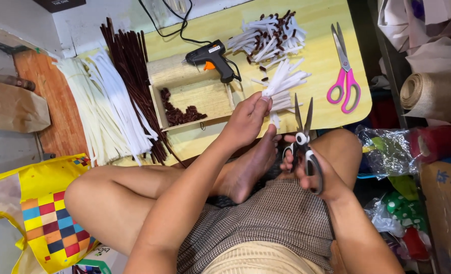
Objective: The person sits on the floor and uses scissors to cut white craft sticks into smaller pieces. They gather the cut pieces, align them, and continue cutting them into uniform lengths.
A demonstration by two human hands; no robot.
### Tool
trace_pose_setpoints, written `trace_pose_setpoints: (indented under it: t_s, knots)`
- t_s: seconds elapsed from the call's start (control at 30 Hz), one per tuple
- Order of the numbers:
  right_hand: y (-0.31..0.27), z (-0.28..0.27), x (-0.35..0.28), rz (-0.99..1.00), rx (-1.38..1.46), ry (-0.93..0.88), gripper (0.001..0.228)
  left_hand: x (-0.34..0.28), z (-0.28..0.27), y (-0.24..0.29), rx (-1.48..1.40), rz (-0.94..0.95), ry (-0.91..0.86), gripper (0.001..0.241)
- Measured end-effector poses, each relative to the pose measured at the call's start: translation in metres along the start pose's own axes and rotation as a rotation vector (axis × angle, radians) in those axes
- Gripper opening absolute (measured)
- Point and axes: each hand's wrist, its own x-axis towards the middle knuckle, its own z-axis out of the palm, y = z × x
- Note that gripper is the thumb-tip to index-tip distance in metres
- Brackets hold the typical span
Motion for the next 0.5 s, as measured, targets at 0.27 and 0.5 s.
trace_pose_setpoints:
  t_s: [0.27, 0.5]
  knots:
    - [-0.026, 0.01, 0.036, 0.12, -1.021, 0.204, 0.103, -0.004, 0.008, 0.0, 0.134, 0.057, -0.05, 0.033]
    - [-0.028, -0.003, 0.052, 0.027, -1.085, 0.114, 0.084, -0.008, 0.012, 0.011, 0.378, 0.055, -0.202, 0.032]
